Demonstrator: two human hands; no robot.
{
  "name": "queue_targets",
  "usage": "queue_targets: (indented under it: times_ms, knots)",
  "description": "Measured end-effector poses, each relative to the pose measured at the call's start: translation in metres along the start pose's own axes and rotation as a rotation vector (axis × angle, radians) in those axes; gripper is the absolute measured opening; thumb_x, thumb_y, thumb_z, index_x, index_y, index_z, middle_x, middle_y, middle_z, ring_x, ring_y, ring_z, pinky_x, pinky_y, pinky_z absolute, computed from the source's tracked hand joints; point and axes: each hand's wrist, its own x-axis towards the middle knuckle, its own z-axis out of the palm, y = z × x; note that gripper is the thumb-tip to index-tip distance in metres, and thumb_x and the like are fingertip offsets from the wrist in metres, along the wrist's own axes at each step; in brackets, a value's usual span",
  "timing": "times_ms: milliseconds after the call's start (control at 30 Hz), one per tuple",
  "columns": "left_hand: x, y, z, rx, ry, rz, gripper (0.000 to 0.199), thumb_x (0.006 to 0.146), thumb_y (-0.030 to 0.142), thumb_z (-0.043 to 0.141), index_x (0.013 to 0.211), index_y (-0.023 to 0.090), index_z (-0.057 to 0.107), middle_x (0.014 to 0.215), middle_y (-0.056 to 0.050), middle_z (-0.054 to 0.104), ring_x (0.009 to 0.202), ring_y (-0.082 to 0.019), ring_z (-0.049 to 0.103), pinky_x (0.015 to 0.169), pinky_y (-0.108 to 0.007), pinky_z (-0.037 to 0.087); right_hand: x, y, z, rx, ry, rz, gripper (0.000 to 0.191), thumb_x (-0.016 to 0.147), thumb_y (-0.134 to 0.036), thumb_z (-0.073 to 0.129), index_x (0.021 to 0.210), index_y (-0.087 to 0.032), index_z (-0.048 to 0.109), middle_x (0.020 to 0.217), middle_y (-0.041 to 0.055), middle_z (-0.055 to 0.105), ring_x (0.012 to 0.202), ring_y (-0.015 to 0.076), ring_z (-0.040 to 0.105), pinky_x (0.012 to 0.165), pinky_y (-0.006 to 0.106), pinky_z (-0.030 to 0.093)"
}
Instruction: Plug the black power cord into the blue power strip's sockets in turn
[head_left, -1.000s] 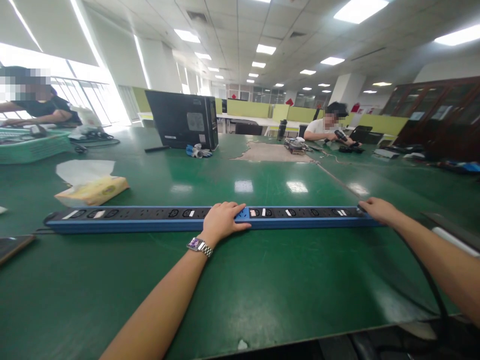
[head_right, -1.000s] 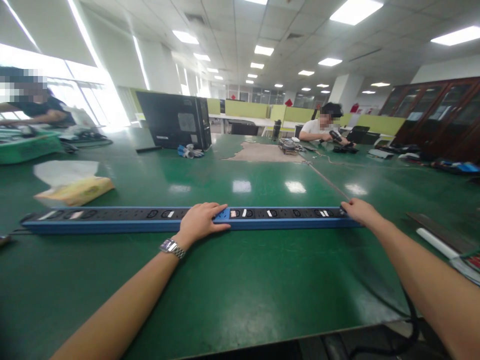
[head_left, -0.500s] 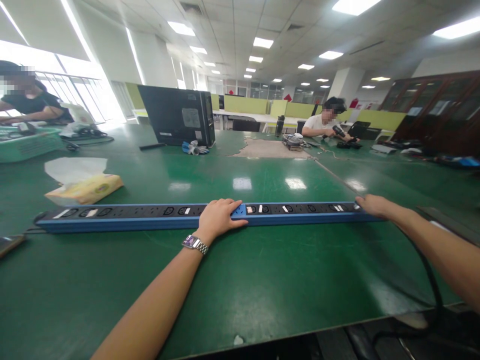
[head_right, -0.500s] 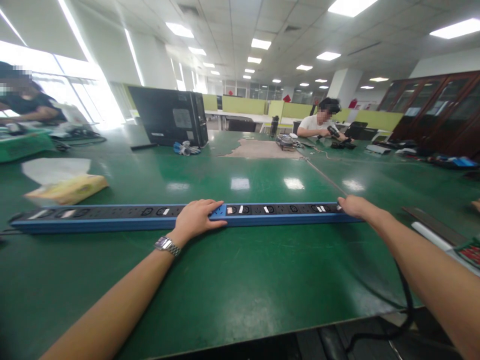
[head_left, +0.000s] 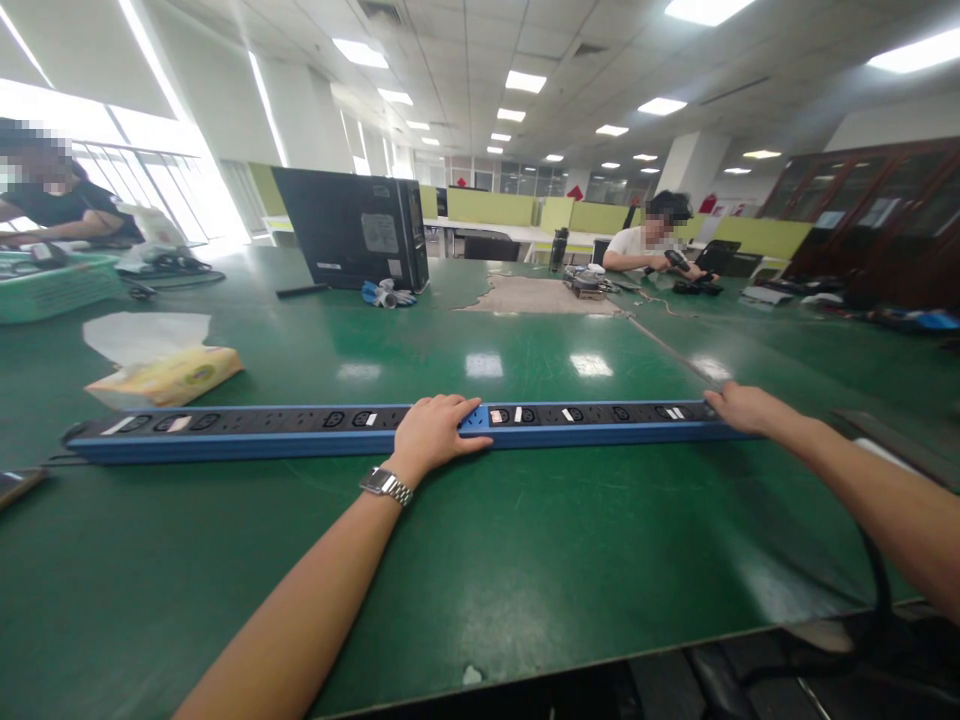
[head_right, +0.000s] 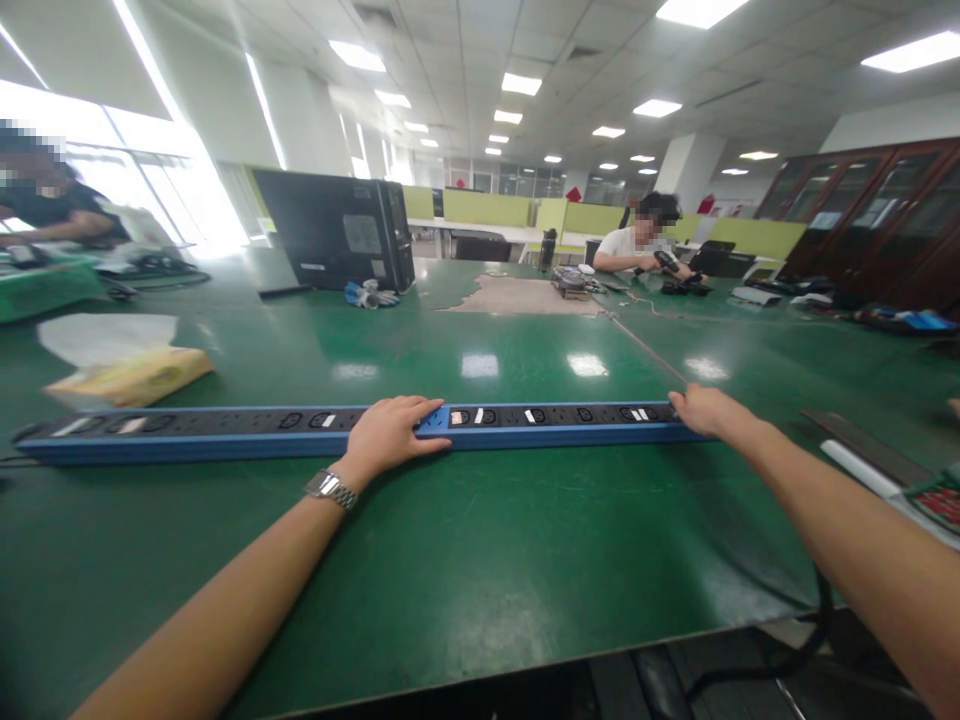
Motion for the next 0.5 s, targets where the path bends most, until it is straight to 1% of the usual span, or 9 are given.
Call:
queue_targets:
  times_ms: [233, 367, 500]
  knots:
    - [0.001, 0.0, 0.0, 0.012, -0.01, -0.006, 0.069, 0.08, 0.071, 0.052, 0.13, 0.024, 0.057, 0.117, -0.007, 0.067, 0.103, -0.027, 0.061, 0.087, -0.038, 0.045, 0.001, -0.001, -0.001, 0.0, -0.007, 0.023, 0.064, 0.099, -0.044, 0.021, 0.111, 0.003, 0.063, 0.116, 0.0308, 0.062, 0.112, 0.0329, 0.06, 0.09, 0.034, 0.043]
    - [0.001, 0.0, 0.0, 0.014, -0.012, -0.006, 0.069, 0.08, 0.072, 0.051, 0.131, 0.024, 0.057, 0.117, -0.007, 0.067, 0.104, -0.027, 0.061, 0.088, -0.038, 0.045, -0.004, -0.003, 0.001, 0.002, 0.004, 0.04, 0.066, 0.098, -0.045, 0.02, 0.114, 0.004, 0.061, 0.117, 0.0318, 0.061, 0.11, 0.0344, 0.06, 0.089, 0.036, 0.044]
    - [0.001, 0.001, 0.0, 0.017, -0.007, -0.004, 0.07, 0.081, 0.072, 0.051, 0.131, 0.023, 0.057, 0.118, -0.007, 0.067, 0.104, -0.027, 0.062, 0.088, -0.038, 0.045, -0.012, -0.008, 0.001, -0.004, 0.032, 0.053, 0.068, 0.097, -0.048, 0.018, 0.122, 0.002, 0.056, 0.119, 0.0327, 0.059, 0.108, 0.0366, 0.061, 0.088, 0.041, 0.045]
